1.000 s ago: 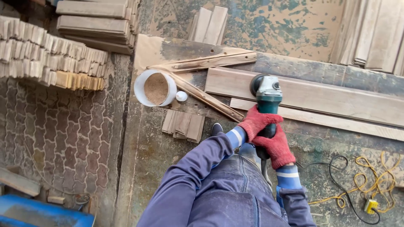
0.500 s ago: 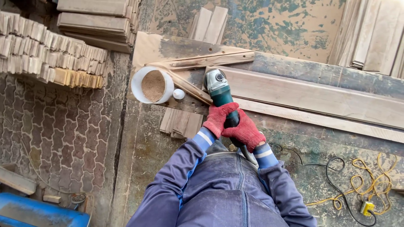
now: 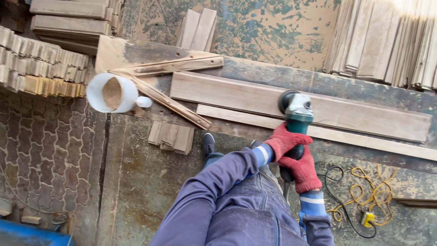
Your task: Sanding a wooden board using an angle grinder fitted with a sanding disc.
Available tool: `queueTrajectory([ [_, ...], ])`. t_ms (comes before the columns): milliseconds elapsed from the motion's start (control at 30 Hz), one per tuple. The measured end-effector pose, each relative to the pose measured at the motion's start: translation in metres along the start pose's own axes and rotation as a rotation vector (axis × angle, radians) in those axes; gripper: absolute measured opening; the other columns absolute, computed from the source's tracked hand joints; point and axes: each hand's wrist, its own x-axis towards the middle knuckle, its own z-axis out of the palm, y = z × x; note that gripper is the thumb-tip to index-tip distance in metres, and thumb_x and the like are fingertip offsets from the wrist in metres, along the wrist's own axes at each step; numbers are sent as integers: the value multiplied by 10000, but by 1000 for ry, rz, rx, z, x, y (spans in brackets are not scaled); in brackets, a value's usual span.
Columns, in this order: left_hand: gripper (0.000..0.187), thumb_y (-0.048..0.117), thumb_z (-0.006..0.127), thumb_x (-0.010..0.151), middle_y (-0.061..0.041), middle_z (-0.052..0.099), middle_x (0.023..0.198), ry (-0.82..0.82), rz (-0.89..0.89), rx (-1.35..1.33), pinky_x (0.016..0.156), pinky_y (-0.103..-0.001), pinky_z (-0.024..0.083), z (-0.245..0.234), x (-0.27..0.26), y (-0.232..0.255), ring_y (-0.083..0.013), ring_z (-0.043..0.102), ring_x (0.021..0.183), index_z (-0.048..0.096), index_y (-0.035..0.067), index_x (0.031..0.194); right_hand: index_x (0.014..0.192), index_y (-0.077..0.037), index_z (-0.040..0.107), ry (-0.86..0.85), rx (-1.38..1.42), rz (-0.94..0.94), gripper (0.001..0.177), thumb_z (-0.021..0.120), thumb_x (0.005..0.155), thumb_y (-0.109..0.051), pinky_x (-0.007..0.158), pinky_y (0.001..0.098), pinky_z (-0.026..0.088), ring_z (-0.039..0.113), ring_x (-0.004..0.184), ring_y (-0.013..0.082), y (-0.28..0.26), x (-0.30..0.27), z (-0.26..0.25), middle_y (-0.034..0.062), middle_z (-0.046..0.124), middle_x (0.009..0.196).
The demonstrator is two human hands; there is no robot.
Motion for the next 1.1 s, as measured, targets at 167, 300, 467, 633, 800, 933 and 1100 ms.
queueTrajectory([
  [167,856,252,951,487,-156,722,1115,-59,-49,130,974,-492,563,73,-5,-2,-349,687,1123,634,89,1265,1112,-96,653,56,10,-7,684,963,502,-87,732,453,549,655,832,260,17,7,-62,149,686,889],
  [300,838,244,949,483,-157,728,1076,-24,-60,87,951,-474,570,84,-14,-3,-353,708,1071,646,93,1249,1108,-105,650,12,115,-12,673,933,502,-32,739,448,566,674,828,259,23,8,-81,136,685,889],
  [467,745,198,967,500,-144,731,962,114,-31,-29,872,-467,591,42,-5,-5,-347,731,959,679,104,1180,1108,-100,656,-112,-52,-20,764,1010,432,-139,756,452,547,669,844,282,-4,12,-48,154,699,891],
  [633,653,151,968,520,-136,738,871,277,18,-167,798,-431,597,-18,-26,14,-316,757,871,704,109,1116,1179,-143,654,-262,-311,-51,852,1031,427,-271,841,480,528,692,946,328,-20,18,0,163,719,969],
  [800,802,259,1008,540,-208,743,971,344,49,-281,799,-546,623,-97,-19,7,-407,736,970,657,81,1239,1130,-157,653,-418,-463,-87,836,1020,394,-306,889,470,527,701,992,332,-51,4,61,157,721,992],
  [933,756,227,980,556,-205,746,951,396,87,-348,768,-543,624,-153,-29,32,-415,741,939,670,67,1227,1123,-109,650,-472,-537,-156,805,999,423,-300,894,487,518,695,999,361,-83,-8,119,189,709,982],
  [1100,748,177,992,532,-166,728,876,430,144,-507,708,-536,627,-218,-17,39,-362,755,844,674,89,1203,1083,-107,645,-516,-538,-193,763,1004,431,-276,871,448,522,689,953,324,-104,-15,183,157,704,937],
])
